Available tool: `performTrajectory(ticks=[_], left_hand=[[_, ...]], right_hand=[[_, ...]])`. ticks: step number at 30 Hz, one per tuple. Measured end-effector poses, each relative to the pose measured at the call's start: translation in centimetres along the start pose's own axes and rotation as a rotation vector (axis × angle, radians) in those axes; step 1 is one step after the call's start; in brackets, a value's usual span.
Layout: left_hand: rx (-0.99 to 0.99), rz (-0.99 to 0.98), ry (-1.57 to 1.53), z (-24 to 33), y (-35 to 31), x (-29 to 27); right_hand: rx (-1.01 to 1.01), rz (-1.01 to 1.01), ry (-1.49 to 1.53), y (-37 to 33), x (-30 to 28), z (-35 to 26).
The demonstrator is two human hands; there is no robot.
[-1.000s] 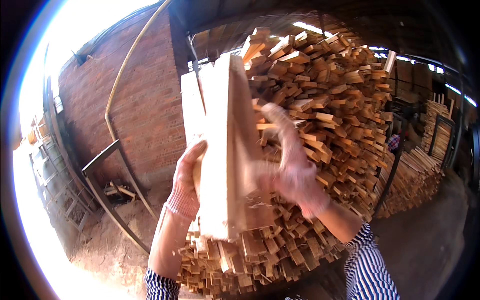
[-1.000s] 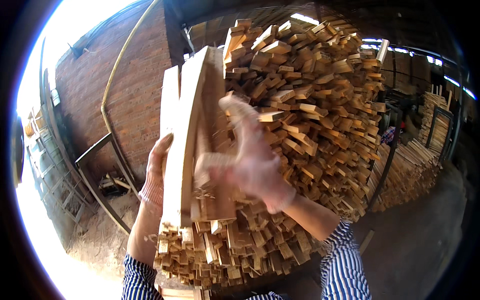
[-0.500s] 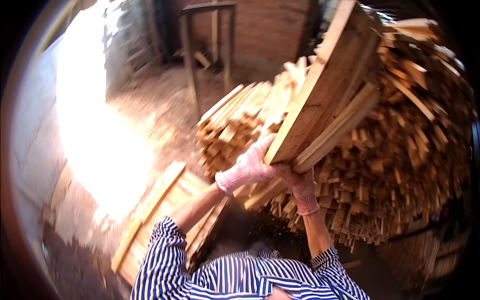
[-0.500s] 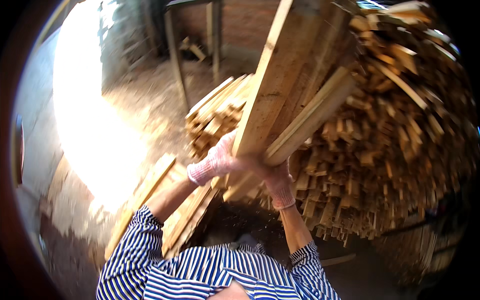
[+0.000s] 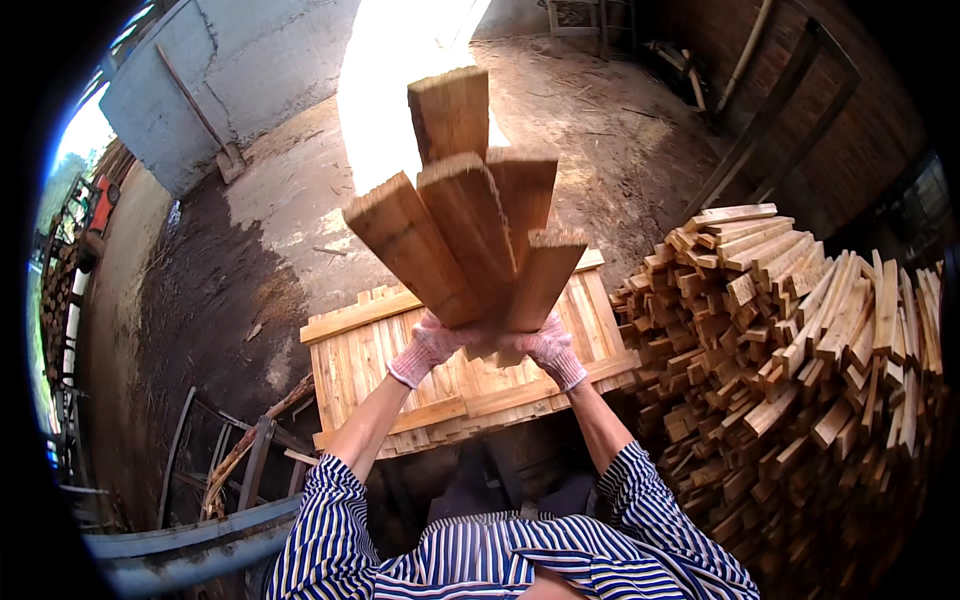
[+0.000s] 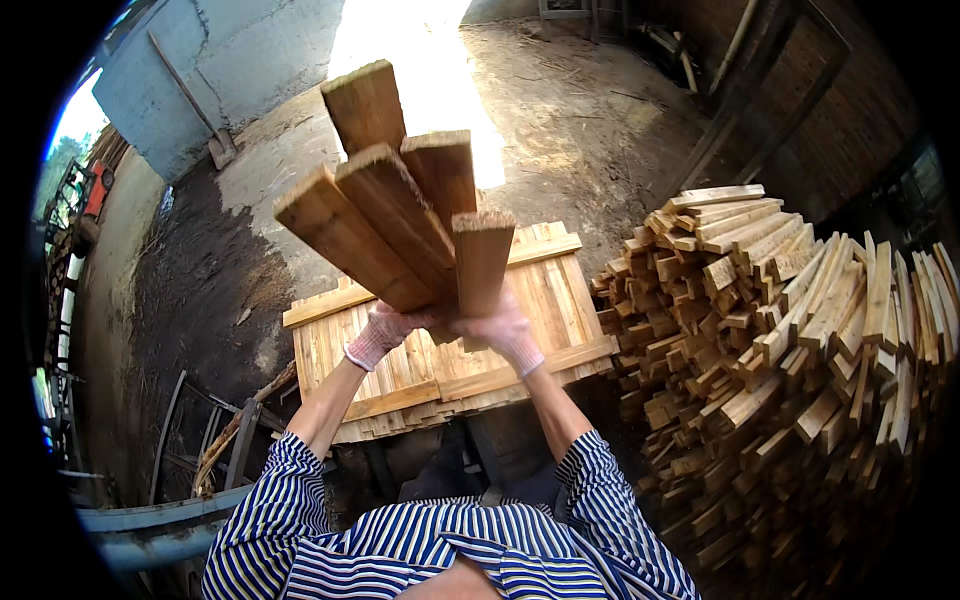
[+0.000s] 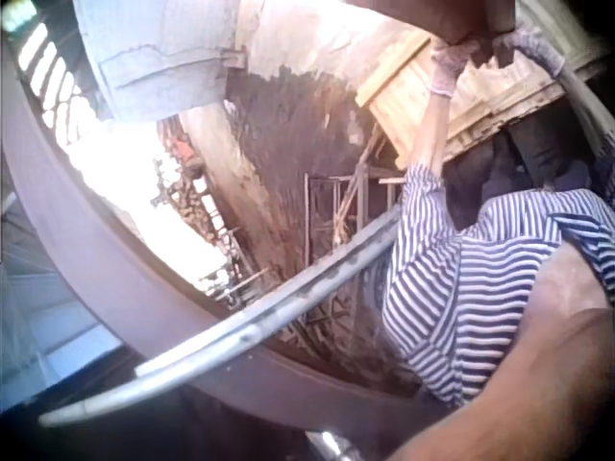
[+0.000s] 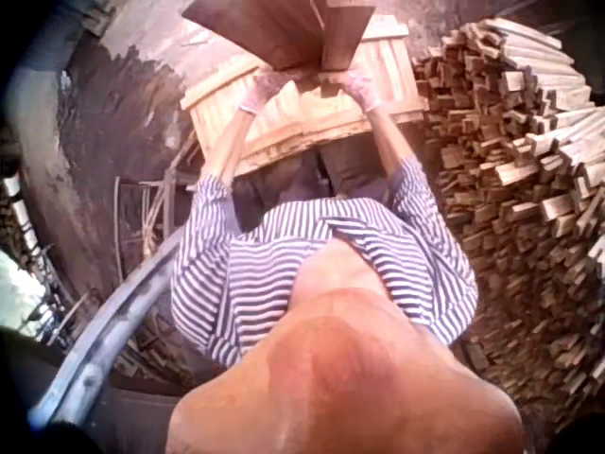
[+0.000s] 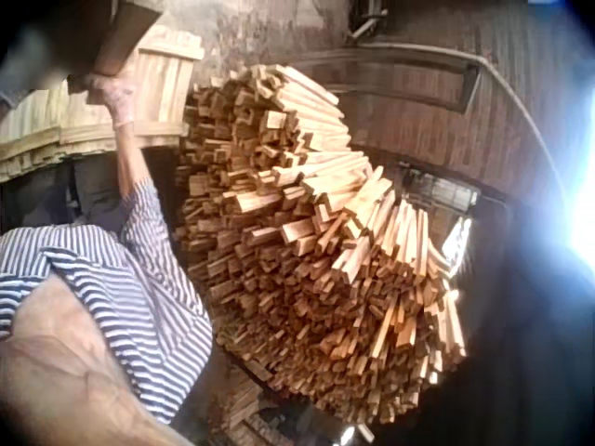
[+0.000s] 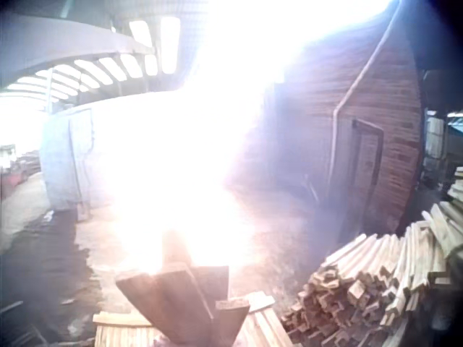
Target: The person repeatedly picks up bundles of wooden planks from a pile on the floor and stacks them onto a larger, organized pile. They wear pink gloves and a striped shirt while performing this manual labor in a workshop setting.
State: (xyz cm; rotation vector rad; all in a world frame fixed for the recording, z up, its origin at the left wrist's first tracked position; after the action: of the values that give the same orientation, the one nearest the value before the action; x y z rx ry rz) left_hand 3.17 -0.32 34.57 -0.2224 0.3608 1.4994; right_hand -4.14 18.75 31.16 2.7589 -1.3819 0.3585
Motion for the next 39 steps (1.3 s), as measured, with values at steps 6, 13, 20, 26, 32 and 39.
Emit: performTrajectory(ticks=[6, 13, 20, 26, 32, 39], left_hand=[[-0.512, -0.354, 0.287, -17.2, -0.5, -0.2], [-0.677, -0.059, 0.129, -19.3, 0.6, -7.6], [-0.651, 0.485, -0.215, -21.3, -4.5, -12.5], [-0.761, 0.83, -0.314, -27.6, -12.7, -15.2], [-0.758, 0.665, -0.099, -31.1, -2.8, -11.5], [-0.639, 0.451, 0.113, -27.4, 7.3, -6.4]], right_hand=[[0.28, -0.2, -0.68, 8.8, 1.8, 13.7], [0.3, -0.301, 0.097, 14.6, 9.4, 10.9], [0.083, -0.175, -0.318, 17.3, 15.7, 13.1], [0.354, -0.292, -0.173, 11.8, 30.1, 22.9], [0.455, -0.373, -0.258, 10.4, 23.5, 22.4], [0.493, -0.008, -0.393, 0.0, 7.5, 11.7]])
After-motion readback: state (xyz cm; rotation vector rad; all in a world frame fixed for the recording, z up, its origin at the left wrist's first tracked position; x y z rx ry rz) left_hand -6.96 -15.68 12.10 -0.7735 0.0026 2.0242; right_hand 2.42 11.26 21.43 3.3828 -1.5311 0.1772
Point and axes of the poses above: each hand's wrist, its own y-axis towards the middle knuckle, its own x-axis out of the palm, z = x × y, the point moved 5 cm from there along y, towards the middle knuckle, and after that the axes turned 12 degrees about y, right-handed, at the moved point
